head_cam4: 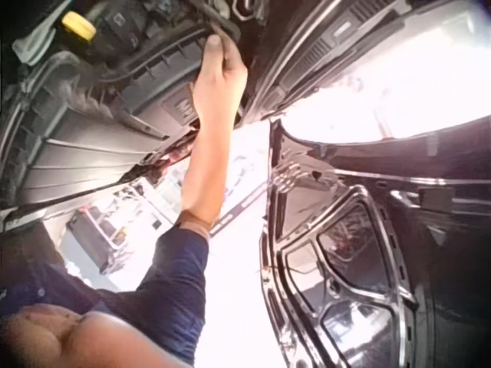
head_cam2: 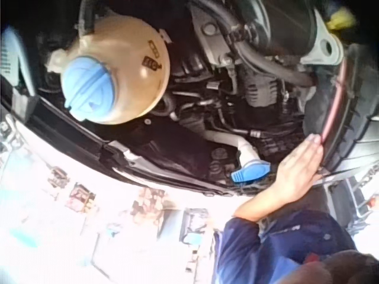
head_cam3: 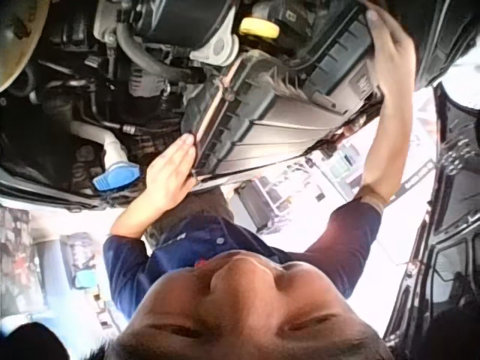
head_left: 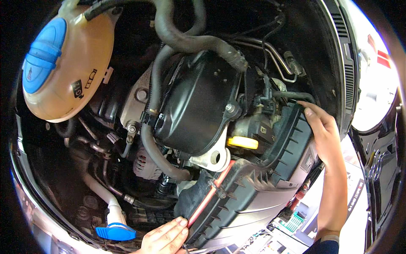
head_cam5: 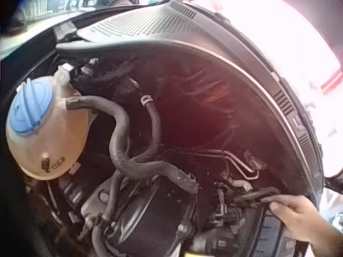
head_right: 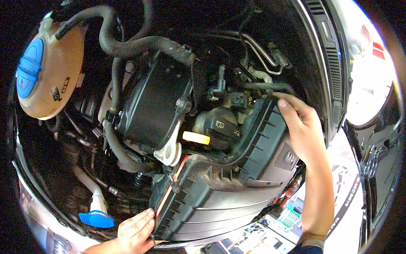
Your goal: The person removes the engine cover, installs a new air filter into the airbox, and reassembles the cover using a cordless impact driver to fasten screws. The task is performed under the open hood of a car in a service bay.
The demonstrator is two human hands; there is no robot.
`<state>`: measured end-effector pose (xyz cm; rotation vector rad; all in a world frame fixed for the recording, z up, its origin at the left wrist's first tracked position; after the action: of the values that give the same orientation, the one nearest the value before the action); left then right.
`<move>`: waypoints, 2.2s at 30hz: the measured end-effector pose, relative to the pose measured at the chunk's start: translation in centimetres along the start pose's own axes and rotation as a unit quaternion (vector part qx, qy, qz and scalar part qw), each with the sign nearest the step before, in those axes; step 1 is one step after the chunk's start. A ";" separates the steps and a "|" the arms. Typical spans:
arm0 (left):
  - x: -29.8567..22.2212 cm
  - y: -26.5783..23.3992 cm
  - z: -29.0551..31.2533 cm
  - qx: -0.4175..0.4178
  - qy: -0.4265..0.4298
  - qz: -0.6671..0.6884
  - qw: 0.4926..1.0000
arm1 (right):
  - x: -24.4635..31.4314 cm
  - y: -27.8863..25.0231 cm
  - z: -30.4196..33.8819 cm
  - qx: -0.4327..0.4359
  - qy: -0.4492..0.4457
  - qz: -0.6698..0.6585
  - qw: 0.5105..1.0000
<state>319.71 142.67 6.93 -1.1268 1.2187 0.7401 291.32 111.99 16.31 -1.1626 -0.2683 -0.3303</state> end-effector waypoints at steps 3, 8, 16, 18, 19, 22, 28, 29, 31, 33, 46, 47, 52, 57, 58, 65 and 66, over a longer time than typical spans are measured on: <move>1.1 0.9 0.6 -0.029 0.053 -0.036 0.998 | -0.3 -0.3 0.0 -0.001 0.010 -0.030 1.000; 0.8 0.2 0.1 -0.027 0.067 -0.007 0.997 | -0.2 -0.9 0.1 -0.024 0.041 -0.047 0.998; 0.0 -0.6 -1.1 -0.054 0.069 -0.001 0.996 | -1.4 -2.1 -0.4 -0.012 0.005 -0.052 0.999; 0.2 -0.4 -0.9 -0.042 0.057 0.005 0.998 | -2.3 -2.3 -0.9 -0.011 -0.005 -0.086 0.996; 0.3 -0.4 -0.7 -0.035 0.053 0.008 0.998 | -2.8 -2.5 -1.0 0.003 -0.015 -0.097 0.995; 0.5 0.1 -0.3 0.000 0.031 0.008 1.000 | -2.7 -2.4 -1.1 0.036 -0.034 -0.112 0.993; 0.5 1.3 0.4 0.046 -0.019 -0.029 0.998 | -2.0 -2.7 -1.4 0.060 -0.014 -0.097 0.993; 0.4 1.4 0.4 0.020 -0.017 -0.020 0.999 | -2.2 -2.6 -1.5 0.050 -0.037 -0.096 0.993; 0.5 1.6 0.4 0.012 -0.028 -0.019 0.999 | -2.4 -2.6 -1.6 0.048 -0.044 -0.088 0.994; 0.3 1.6 0.2 0.001 -0.022 -0.033 0.999 | -2.3 -2.5 -1.5 0.045 -0.041 -0.092 0.994; 0.8 1.3 0.6 0.008 -0.014 -0.049 0.999 | -3.2 -2.2 -1.8 0.042 -0.036 -0.139 0.989; 0.9 1.3 0.7 0.009 -0.018 -0.052 0.998 | -3.2 -2.1 -1.8 0.041 -0.037 -0.144 0.988; 1.4 1.9 0.6 -0.024 -0.017 -0.062 0.998 | -3.1 -2.0 -1.8 0.029 -0.050 -0.103 0.993; 1.0 2.0 0.6 0.007 -0.055 -0.036 0.998 | -2.7 -2.6 -2.0 0.052 -0.034 -0.080 0.995; 1.0 2.0 0.6 0.010 -0.054 -0.038 0.998 | -2.7 -2.7 -1.9 0.046 -0.026 -0.102 0.993; 1.6 1.9 1.0 -0.041 0.016 -0.079 0.996 | -3.1 -2.1 -1.2 -0.019 -0.032 -0.181 0.983; 1.5 2.0 0.9 -0.045 0.006 -0.077 0.996 | -3.2 -2.1 -1.1 -0.025 -0.031 -0.182 0.983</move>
<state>318.55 143.98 4.96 -1.2855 1.1031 0.6776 287.64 110.56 16.49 -1.1734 -0.5317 -0.6252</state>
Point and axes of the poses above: each hand's wrist, its own z-axis away from the middle knuckle, its own y-axis out of the palm, x = y × z, the point moved 4 cm from there along -z, towards the middle knuckle, and after that the axes turned 1 degree about -z, right-handed, at the moved point
